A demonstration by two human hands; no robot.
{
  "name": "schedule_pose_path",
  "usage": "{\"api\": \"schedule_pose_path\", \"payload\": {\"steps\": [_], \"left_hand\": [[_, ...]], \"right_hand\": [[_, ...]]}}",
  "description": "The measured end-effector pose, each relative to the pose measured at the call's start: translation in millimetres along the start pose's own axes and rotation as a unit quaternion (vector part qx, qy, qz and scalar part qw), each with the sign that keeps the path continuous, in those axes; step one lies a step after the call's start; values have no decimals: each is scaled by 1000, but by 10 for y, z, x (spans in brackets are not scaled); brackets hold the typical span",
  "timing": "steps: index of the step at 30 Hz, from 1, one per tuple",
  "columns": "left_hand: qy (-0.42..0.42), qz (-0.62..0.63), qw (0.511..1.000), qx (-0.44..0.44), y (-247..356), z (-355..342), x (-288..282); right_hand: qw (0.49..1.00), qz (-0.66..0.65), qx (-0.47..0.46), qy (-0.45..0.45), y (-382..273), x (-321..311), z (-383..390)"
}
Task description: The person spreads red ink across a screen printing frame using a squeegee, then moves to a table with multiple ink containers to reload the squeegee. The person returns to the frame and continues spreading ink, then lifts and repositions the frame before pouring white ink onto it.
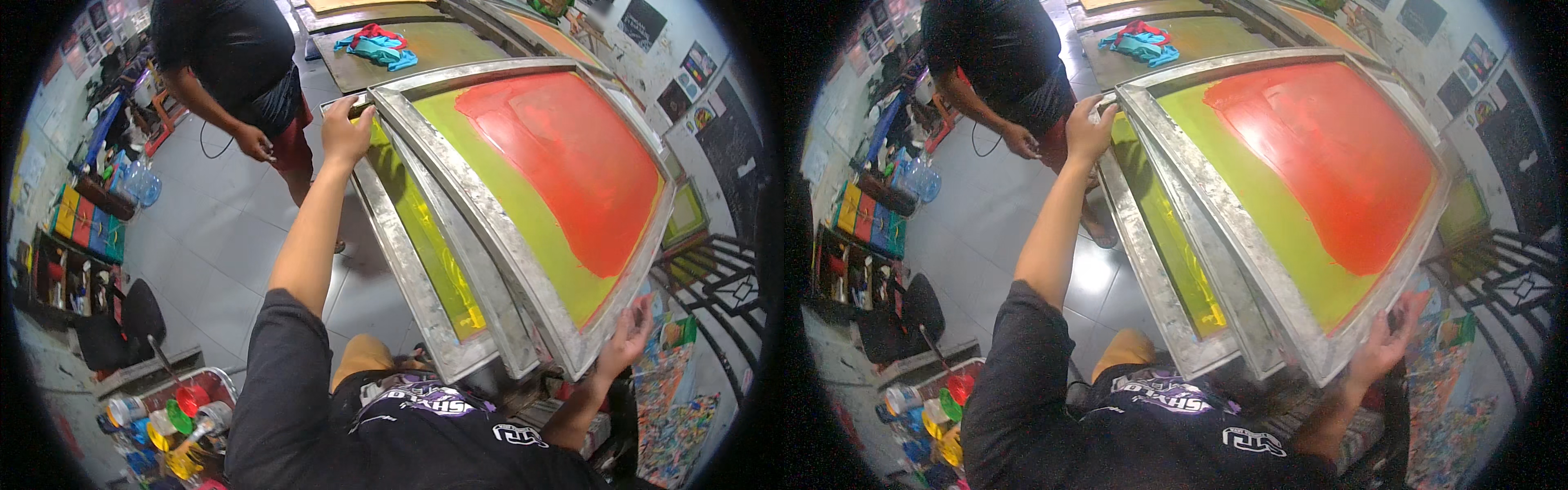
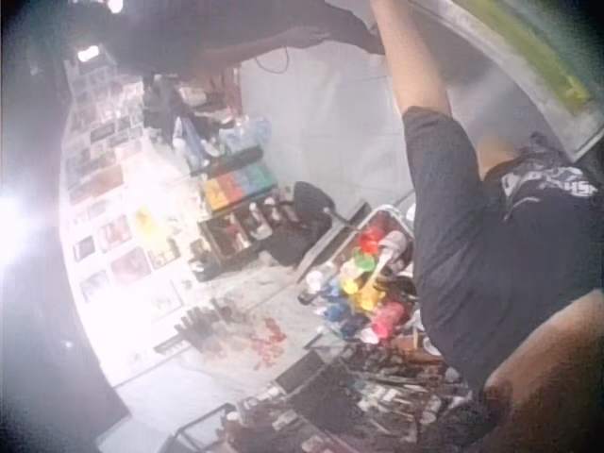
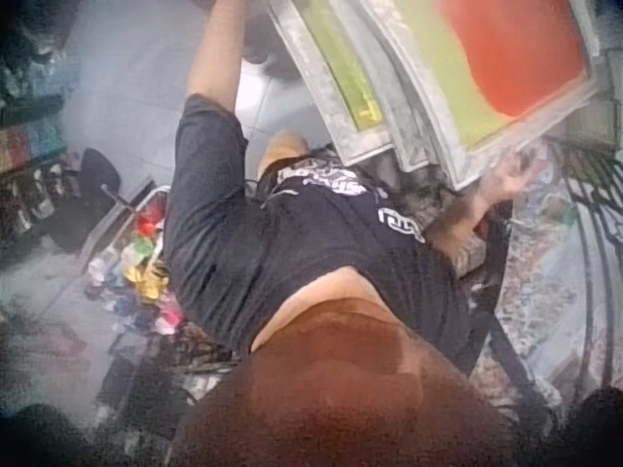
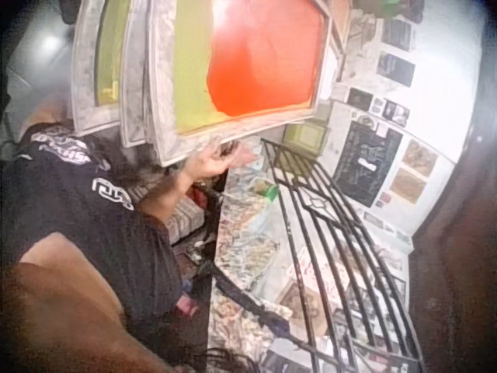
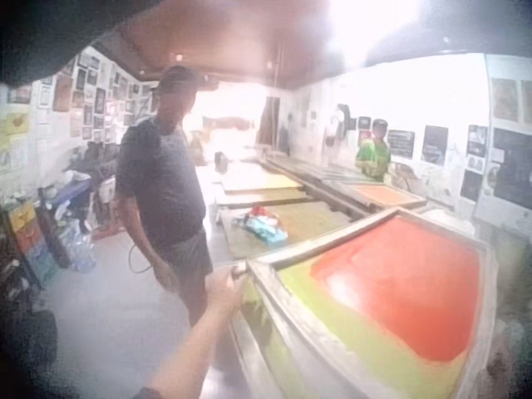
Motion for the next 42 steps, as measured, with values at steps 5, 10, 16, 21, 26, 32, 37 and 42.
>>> {"api": "schedule_pose_path", "payload": {"steps": [5,10,16,21,26,32,37,42], "left_hand": [[-145,50,987,-44,-304,-161,489],[-143,68,985,67,-273,-153,493],[-149,50,978,140,-180,-57,590],[-197,50,976,75,-242,-25,666],[-214,95,971,51,-316,-81,660],[-232,151,961,-15,-372,-124,727],[-238,246,933,-108,-682,-307,890],[-482,318,754,-313,-621,-244,1370]], "right_hand": [[990,59,62,116,-70,-441,200],[976,78,137,147,-138,-489,592],[970,107,173,136,-450,-143,790],[945,247,172,125,-490,-33,842],[933,255,189,172,-435,-41,892],[921,61,358,139,65,-251,1013],[913,-38,405,36,155,-70,880],[903,-97,419,12,269,54,805]]}}
Point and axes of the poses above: each hand's wrist, its own z-axis away from the middle knuckle, its own x-axis out of the palm, y = z × x, the point moved 10 cm from there along -z, towards the middle knuckle, and after that the axes turned 4 degrees about z, right-handed, at the moved point
